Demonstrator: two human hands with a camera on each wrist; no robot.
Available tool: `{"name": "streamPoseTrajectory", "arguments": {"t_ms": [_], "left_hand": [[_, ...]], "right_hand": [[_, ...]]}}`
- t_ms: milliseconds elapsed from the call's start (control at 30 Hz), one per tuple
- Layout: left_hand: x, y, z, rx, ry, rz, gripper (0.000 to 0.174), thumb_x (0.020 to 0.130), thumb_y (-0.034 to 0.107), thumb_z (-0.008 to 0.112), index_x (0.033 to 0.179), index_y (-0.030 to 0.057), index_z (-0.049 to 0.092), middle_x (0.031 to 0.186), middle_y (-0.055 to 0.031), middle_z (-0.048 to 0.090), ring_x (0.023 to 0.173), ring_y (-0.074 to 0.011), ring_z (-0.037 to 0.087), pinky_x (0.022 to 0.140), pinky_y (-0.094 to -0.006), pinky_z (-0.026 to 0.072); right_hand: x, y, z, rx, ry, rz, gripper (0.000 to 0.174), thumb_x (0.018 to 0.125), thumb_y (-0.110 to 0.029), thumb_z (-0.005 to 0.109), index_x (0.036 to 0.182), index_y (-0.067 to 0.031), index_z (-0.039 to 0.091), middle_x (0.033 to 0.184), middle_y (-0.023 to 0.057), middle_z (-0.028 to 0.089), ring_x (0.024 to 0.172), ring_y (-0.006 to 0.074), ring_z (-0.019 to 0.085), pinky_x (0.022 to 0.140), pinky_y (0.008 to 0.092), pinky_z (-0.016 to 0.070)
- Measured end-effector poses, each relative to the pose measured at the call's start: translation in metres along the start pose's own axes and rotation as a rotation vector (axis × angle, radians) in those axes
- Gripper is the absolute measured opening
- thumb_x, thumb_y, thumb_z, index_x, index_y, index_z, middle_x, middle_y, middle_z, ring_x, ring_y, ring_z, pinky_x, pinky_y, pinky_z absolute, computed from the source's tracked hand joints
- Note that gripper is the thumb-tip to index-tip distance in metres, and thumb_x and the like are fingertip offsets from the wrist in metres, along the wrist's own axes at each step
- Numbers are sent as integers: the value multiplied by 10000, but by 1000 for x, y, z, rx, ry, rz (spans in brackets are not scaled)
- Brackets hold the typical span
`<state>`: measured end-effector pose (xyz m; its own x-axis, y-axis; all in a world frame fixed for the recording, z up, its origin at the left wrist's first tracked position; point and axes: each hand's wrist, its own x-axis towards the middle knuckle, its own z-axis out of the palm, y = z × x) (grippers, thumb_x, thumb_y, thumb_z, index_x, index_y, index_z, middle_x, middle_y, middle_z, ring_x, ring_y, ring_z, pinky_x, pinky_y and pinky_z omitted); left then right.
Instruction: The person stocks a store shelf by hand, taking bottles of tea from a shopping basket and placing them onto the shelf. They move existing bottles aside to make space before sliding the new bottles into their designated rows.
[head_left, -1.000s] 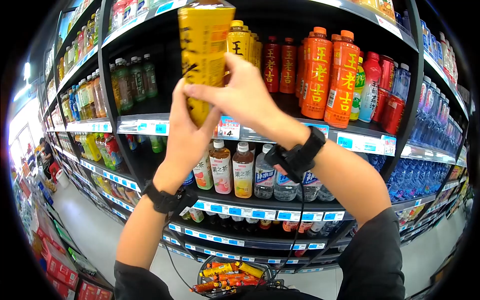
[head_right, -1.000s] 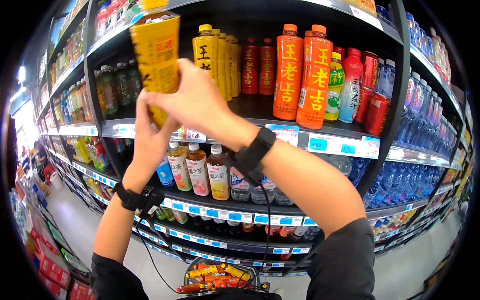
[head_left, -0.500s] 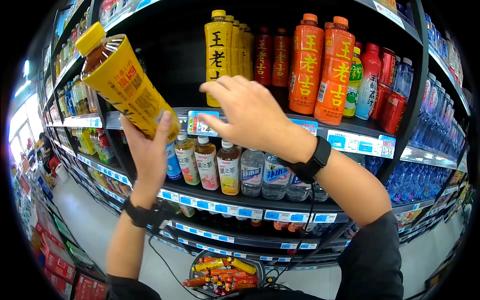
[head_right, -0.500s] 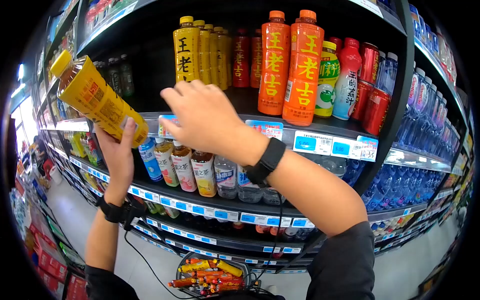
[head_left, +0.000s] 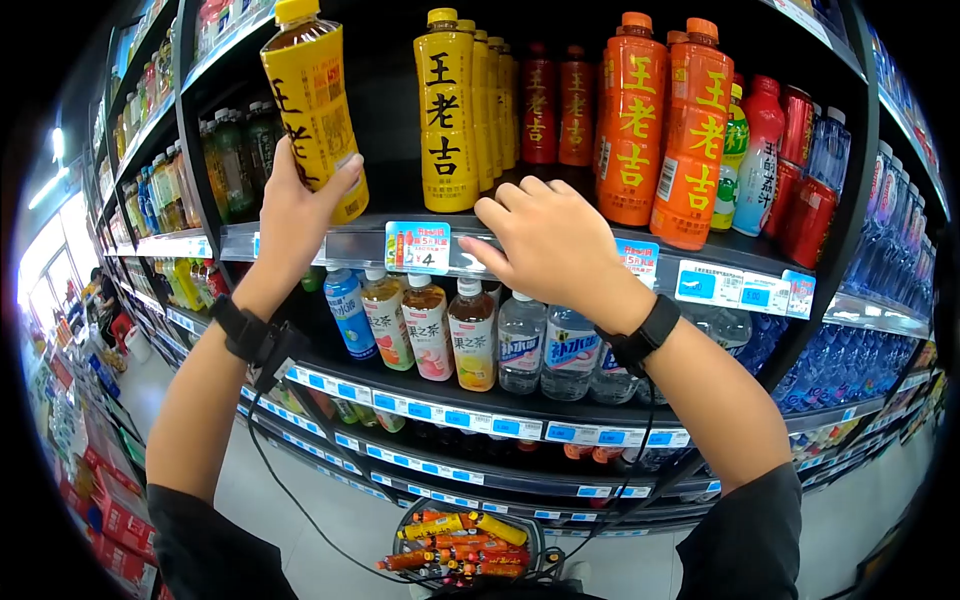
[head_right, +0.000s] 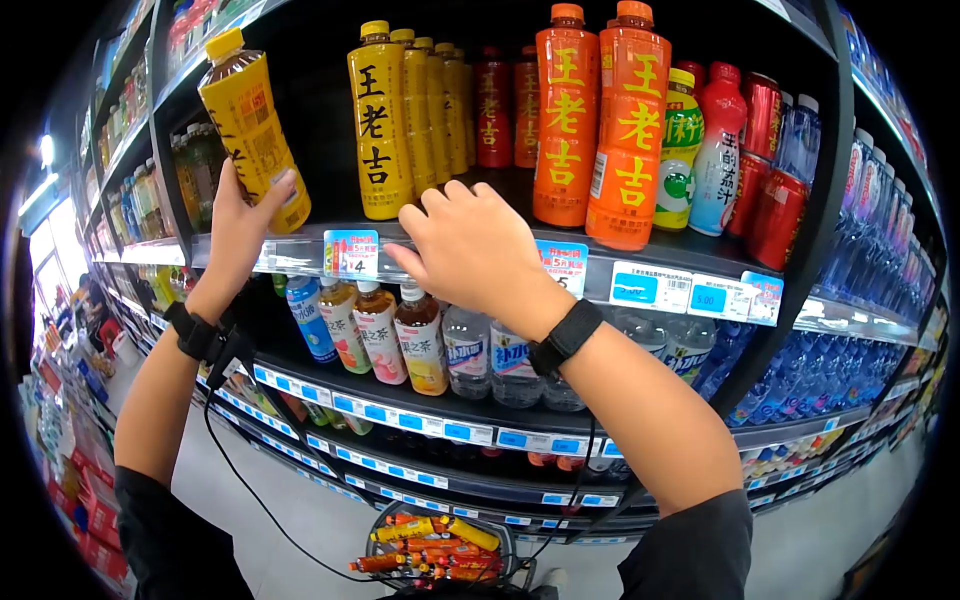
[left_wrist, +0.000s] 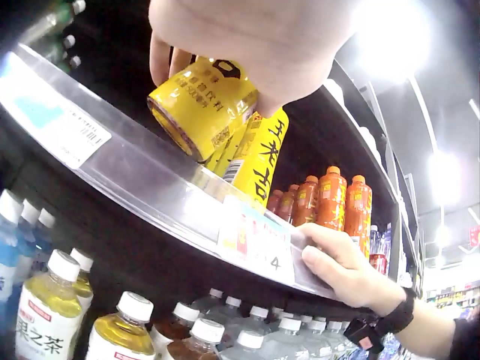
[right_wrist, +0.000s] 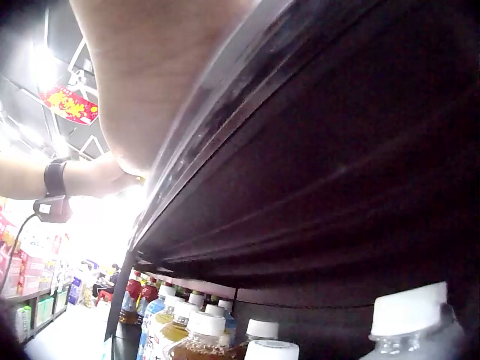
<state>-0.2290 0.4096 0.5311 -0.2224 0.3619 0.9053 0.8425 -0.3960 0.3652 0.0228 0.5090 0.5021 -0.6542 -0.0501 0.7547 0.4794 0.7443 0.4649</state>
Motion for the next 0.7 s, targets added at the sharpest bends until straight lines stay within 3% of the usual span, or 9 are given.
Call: {"name": "streamPoseTrajectory", "arguments": {"t_ms": [100, 267, 400, 467, 700], "left_hand": [[11, -4, 3, -71, -23, -39, 522, 838, 299, 743, 1145, -53, 509, 1078, -189, 665, 992, -244, 668, 872, -344, 520], [32, -12, 10, -104, -174, -113, 516, 836, 286, 743, 1150, -56, 518, 1073, -180, 662, 1006, -239, 661, 871, -343, 522], [47, -14, 23, -78, -296, -265, 512, 853, 304, 727, 1204, -12, 530, 1113, -148, 657, 1020, -234, 663, 806, -363, 565], [54, -9, 28, -148, -469, -412, 523, 868, 291, 711, 1245, -8, 507, 1126, -150, 649, 1015, -246, 666, 812, -394, 568], [58, -12, 52, -152, -485, -341, 500, 909, 281, 663, 1276, -1, 476, 1187, -154, 621, 1092, -261, 628, 881, -429, 536]], "right_hand": [[0, -1, 0, -3, 9, 5, 336, 915, -396, 566, 845, -80, 654, 808, 70, 625, 802, 228, 599, 734, 349, 454], [0, -2, -2, -10, -10, 26, 339, 908, -402, 571, 852, -79, 656, 797, 68, 626, 798, 228, 602, 728, 352, 464], [1, -2, -3, 1, -30, 31, 332, 903, -398, 579, 850, -79, 652, 796, 70, 628, 796, 229, 609, 718, 347, 470], [1, -2, -5, 0, -35, 29, 330, 903, -397, 580, 848, -79, 650, 796, 69, 628, 795, 229, 610, 718, 345, 471], [1, -3, -5, -20, -38, 33, 329, 902, -402, 582, 840, -84, 640, 795, 64, 622, 791, 230, 605, 713, 342, 480]]}}
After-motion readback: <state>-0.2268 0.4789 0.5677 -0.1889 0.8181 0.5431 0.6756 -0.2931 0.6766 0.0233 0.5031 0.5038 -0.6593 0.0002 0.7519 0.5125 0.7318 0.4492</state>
